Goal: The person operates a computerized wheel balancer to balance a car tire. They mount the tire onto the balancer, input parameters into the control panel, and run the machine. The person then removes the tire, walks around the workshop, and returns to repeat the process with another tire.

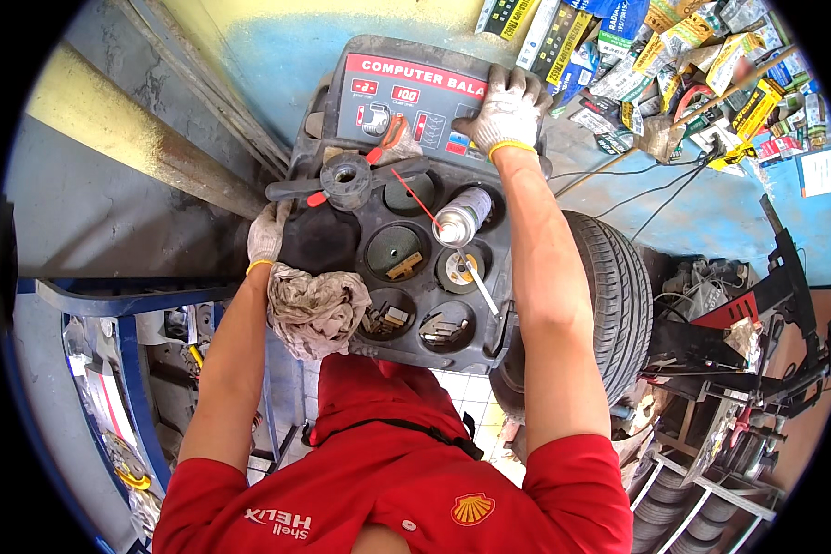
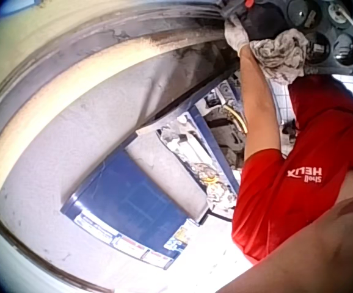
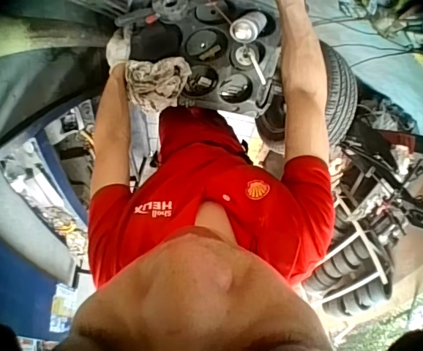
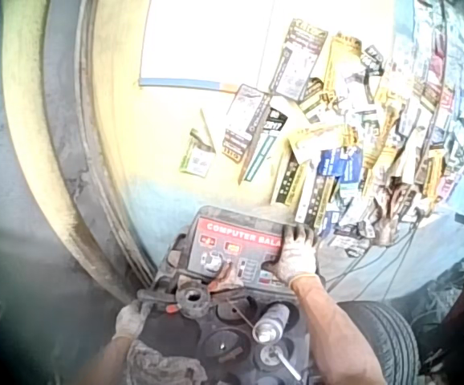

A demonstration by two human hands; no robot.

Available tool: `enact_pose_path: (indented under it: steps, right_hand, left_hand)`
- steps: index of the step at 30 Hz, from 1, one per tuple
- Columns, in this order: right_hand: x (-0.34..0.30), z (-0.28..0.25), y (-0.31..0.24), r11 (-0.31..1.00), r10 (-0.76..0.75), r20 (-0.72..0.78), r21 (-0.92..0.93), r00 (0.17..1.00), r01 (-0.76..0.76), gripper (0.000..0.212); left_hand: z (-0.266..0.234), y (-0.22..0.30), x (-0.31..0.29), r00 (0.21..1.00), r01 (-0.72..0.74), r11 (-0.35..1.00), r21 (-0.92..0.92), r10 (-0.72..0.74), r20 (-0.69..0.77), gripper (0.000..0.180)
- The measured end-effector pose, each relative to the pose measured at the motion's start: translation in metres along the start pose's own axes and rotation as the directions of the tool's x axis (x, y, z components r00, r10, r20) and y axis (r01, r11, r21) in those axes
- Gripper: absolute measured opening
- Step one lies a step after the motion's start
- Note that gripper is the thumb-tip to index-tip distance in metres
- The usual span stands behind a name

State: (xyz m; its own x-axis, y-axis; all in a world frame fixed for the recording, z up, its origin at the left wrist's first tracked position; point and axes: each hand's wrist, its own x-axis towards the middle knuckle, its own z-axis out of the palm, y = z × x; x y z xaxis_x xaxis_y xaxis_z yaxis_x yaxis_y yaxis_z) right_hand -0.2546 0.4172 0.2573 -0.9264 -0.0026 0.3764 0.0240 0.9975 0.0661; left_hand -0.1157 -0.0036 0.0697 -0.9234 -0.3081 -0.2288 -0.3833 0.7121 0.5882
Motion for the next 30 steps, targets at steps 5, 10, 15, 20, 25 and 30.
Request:
enact_pose_path:
  steps: [5, 10, 15, 20, 25, 30]
  right_hand:
    - [-0.001, 0.0, 0.001, 1.0, -0.006, -0.015, 0.02, 1.0, 0.006, 0.115]
    - [-0.001, 0.002, 0.001, 1.0, -0.014, -0.032, 0.011, 0.999, 0.014, 0.113]
    - [-0.001, -0.001, -0.001, 1.0, -0.023, -0.02, -0.004, 1.0, 0.023, 0.114]
    - [-0.002, -0.006, -0.001, 1.0, -0.009, 0.028, 0.01, 1.0, 0.009, 0.116]
    - [-0.001, 0.001, 0.003, 0.999, -0.038, -0.038, 0.01, 0.999, 0.039, 0.113]
    - [-0.001, 0.004, 0.004, 0.999, -0.041, -0.03, 0.018, 0.999, 0.042, 0.115]
  left_hand:
    - [0.0, 0.002, -0.001, 1.0, -0.01, 1.0, -0.008, 0.01, -0.007, 0.065]
    - [0.0, 0.004, -0.004, 1.0, -0.011, 0.999, -0.03, 0.01, -0.024, 0.063]
    - [0.0, 0.001, -0.002, 0.999, -0.02, 0.999, -0.031, 0.019, -0.033, 0.063]
    - [-0.001, 0.005, -0.003, 1.0, -0.008, 1.0, -0.024, 0.008, -0.023, 0.065]
    - [-0.002, 0.005, -0.003, 1.0, -0.008, 1.0, -0.005, 0.008, -0.022, 0.064]
    - [-0.005, 0.011, -0.007, 1.0, -0.009, 1.0, -0.019, 0.009, -0.021, 0.063]
